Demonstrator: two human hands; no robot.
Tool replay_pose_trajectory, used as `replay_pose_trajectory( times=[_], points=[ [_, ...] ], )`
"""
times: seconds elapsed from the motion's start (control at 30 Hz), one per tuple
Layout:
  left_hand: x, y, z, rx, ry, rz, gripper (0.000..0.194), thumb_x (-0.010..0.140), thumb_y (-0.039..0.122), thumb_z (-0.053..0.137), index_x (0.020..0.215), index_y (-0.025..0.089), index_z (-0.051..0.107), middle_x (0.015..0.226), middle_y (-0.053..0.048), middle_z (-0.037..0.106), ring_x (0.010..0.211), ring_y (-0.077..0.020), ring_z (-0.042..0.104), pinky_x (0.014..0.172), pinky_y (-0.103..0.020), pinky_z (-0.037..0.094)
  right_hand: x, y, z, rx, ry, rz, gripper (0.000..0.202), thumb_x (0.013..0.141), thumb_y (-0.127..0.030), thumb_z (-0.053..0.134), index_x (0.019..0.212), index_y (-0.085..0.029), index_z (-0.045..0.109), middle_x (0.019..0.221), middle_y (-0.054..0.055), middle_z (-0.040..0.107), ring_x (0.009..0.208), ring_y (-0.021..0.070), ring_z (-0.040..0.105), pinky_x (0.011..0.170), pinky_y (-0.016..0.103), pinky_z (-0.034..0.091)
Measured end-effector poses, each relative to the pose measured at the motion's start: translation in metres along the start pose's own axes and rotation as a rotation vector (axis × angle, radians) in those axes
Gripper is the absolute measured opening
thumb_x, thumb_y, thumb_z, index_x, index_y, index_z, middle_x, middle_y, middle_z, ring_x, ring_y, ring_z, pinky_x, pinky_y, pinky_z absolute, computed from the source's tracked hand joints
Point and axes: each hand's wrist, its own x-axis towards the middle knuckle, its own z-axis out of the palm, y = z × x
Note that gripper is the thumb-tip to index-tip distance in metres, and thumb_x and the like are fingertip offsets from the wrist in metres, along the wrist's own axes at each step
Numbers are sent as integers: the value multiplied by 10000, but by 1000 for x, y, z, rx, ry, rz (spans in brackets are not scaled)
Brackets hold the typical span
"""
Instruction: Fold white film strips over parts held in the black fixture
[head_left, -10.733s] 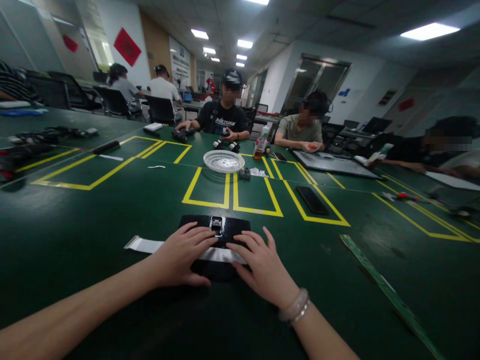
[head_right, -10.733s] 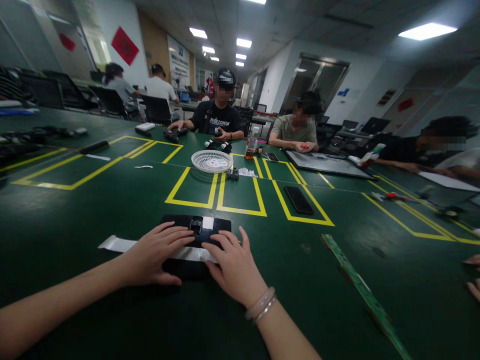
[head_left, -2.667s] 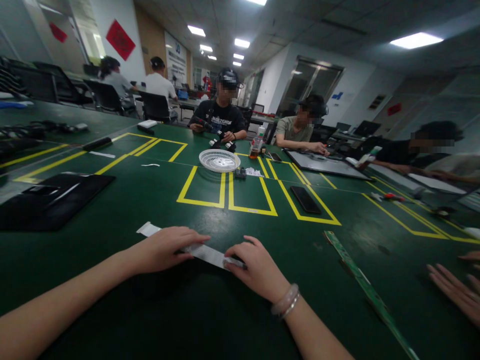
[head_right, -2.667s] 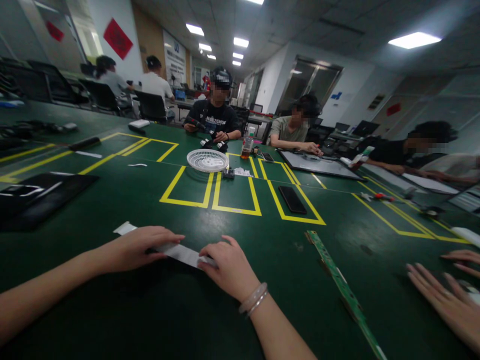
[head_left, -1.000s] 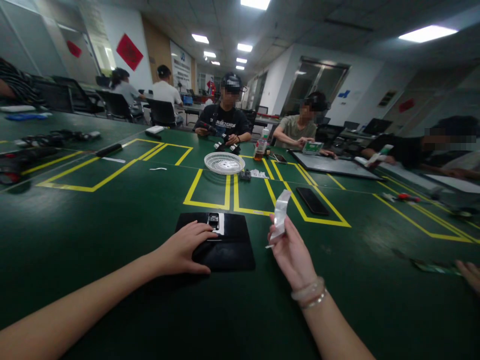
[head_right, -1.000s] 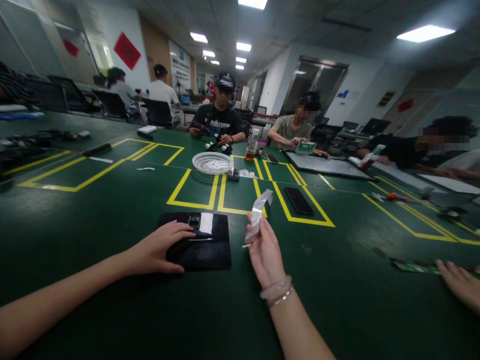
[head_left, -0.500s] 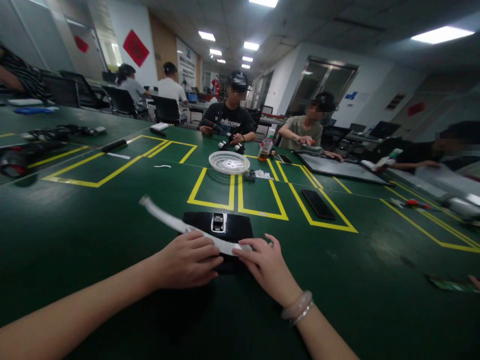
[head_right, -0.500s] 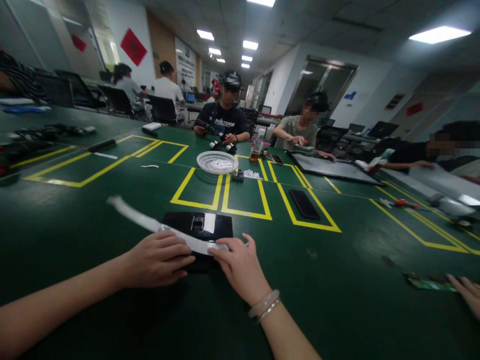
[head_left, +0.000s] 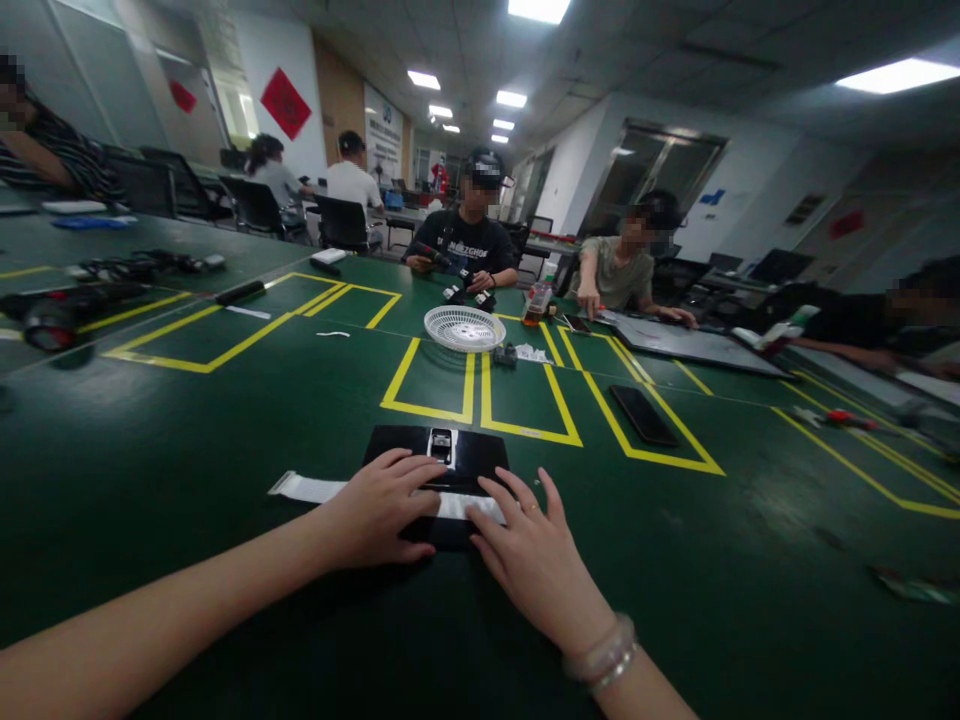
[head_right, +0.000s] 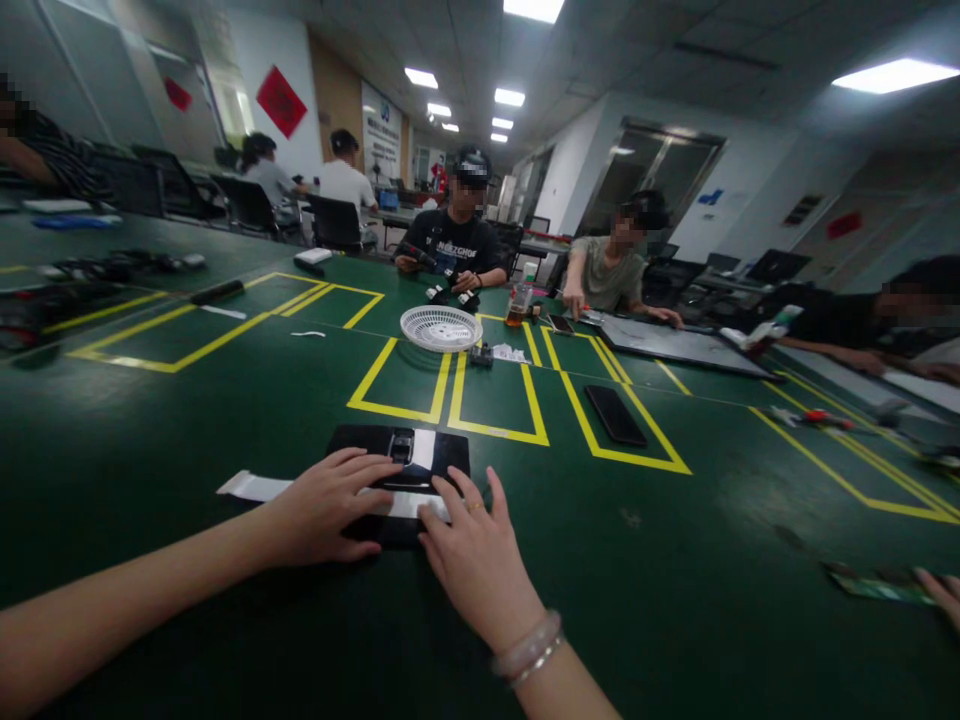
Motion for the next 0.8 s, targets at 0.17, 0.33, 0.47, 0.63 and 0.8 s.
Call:
replay_pose_trajectory(
  times=[0.17,0.33,0.47,0.63,0.8],
  points=[
    [3,-3,-2,-57,-41,-102,800,784,600,753,1407,175,488,1432,-122,464,1320,-325,424,1166,-501,251,0,4,1,33,19,15,250,942,-374,579,1184,-333,628,1392,36,582,1344,277,445,1159,609,143],
    [5,-14,-12,-135,-21,-110,805,706,564,809,1369,207,522,1310,-90,550,1228,-301,497,1197,-497,181,0,15,-6,87,63,85,354,979,-340,499,1330,-350,543,1418,38,558,1347,271,439,1142,596,165],
    [-6,-52,-24,-75,48,-264,734,732,567,776,1324,195,553,1304,-103,549,1237,-317,472,1189,-531,143,1,23,-6,135,97,142,365,968,-320,508,1331,-337,545,1390,46,578,1317,273,466,1127,589,192],
    [-41,-121,-43,72,42,-654,666,870,612,627,1316,122,552,1332,-135,521,1235,-328,458,1133,-516,241,1,30,0,182,77,173,371,953,-294,526,1323,-318,551,1362,58,592,1284,266,496,1115,570,247],
    [-92,-174,-59,112,15,-994,787,933,679,451,1329,3,524,1236,-252,537,1093,-426,522,906,-535,431,0,34,5,261,47,238,354,952,-286,525,1302,-309,568,1304,48,626,1240,241,533,1107,540,294]
  ],
)
